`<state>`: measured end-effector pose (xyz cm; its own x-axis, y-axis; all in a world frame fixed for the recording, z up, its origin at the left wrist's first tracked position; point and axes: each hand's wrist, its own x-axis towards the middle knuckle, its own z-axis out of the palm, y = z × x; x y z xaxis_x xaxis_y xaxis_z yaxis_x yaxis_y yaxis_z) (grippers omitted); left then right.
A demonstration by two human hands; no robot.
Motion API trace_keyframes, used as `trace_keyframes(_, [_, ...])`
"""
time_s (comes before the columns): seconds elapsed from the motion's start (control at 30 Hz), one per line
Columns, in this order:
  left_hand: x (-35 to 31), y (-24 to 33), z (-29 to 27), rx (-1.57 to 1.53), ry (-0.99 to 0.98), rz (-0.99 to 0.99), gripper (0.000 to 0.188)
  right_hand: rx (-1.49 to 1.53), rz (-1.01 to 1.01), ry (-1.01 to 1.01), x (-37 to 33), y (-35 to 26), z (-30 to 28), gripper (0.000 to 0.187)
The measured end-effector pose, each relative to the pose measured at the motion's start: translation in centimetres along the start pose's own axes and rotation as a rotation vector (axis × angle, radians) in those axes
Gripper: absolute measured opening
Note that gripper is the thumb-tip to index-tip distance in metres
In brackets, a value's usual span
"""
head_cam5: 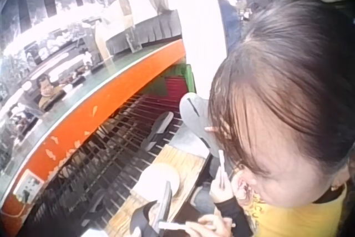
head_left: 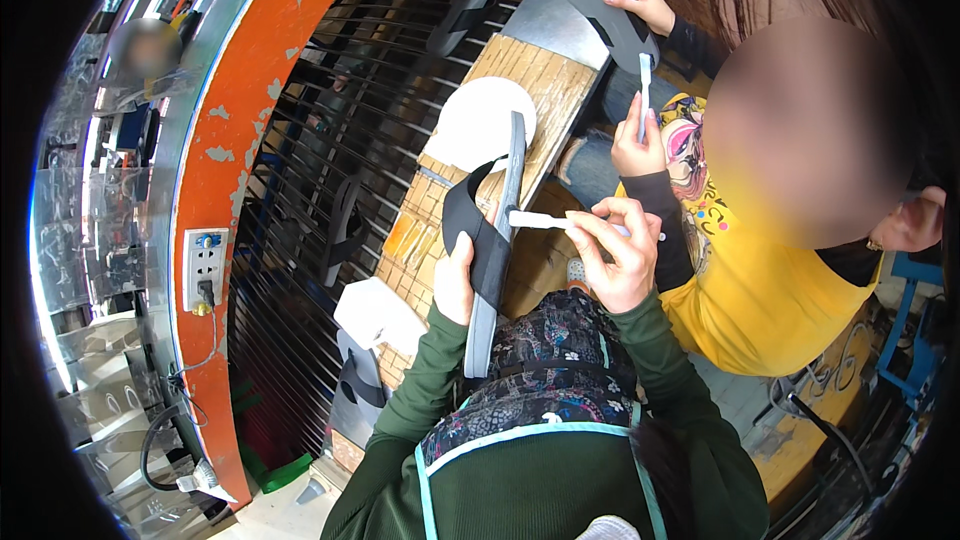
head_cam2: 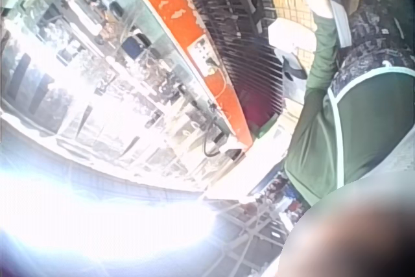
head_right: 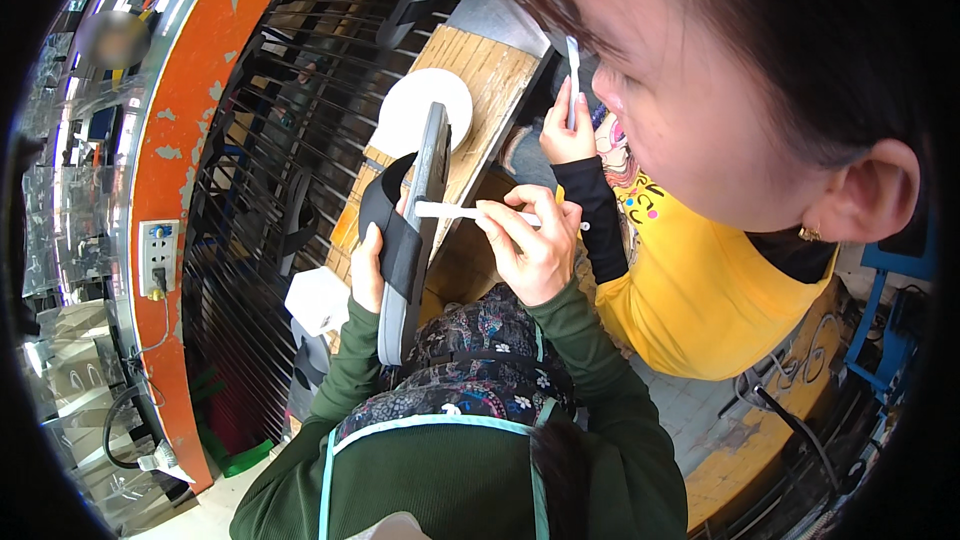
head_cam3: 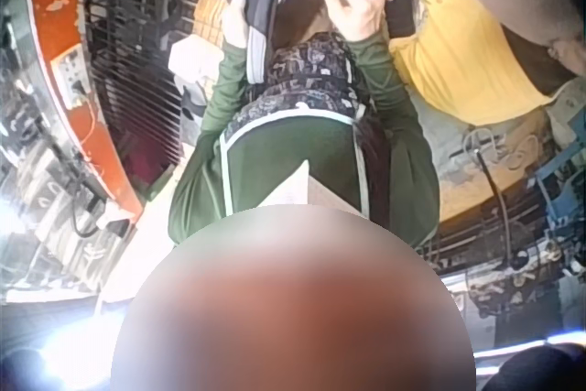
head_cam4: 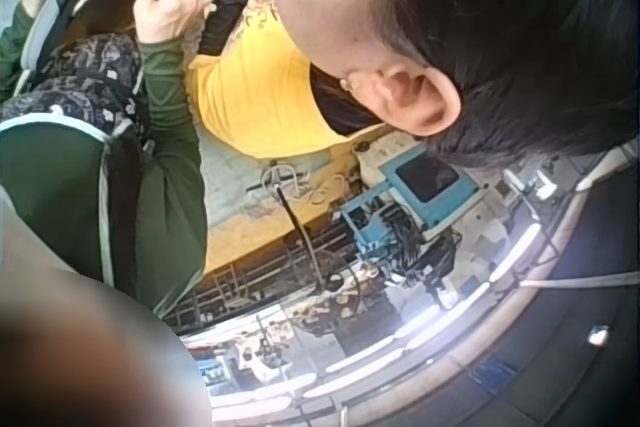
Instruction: The person paints a gray plastic part with white paint using a small brush. They repeatedly dip the brush into a white container and apply paint to the edges and surfaces of the part while holding it in the other hand.
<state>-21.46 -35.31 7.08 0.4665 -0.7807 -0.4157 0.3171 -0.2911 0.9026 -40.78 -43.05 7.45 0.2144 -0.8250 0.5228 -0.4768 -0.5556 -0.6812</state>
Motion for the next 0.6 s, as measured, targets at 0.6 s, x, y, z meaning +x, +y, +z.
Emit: trace_keyframes(0.6, [0.6,-0.2,-1.0,-0.018,-0.154,0.008,0.049,0.053,0.060,-0.047,-0.3,0.1,-0.4,0.017])
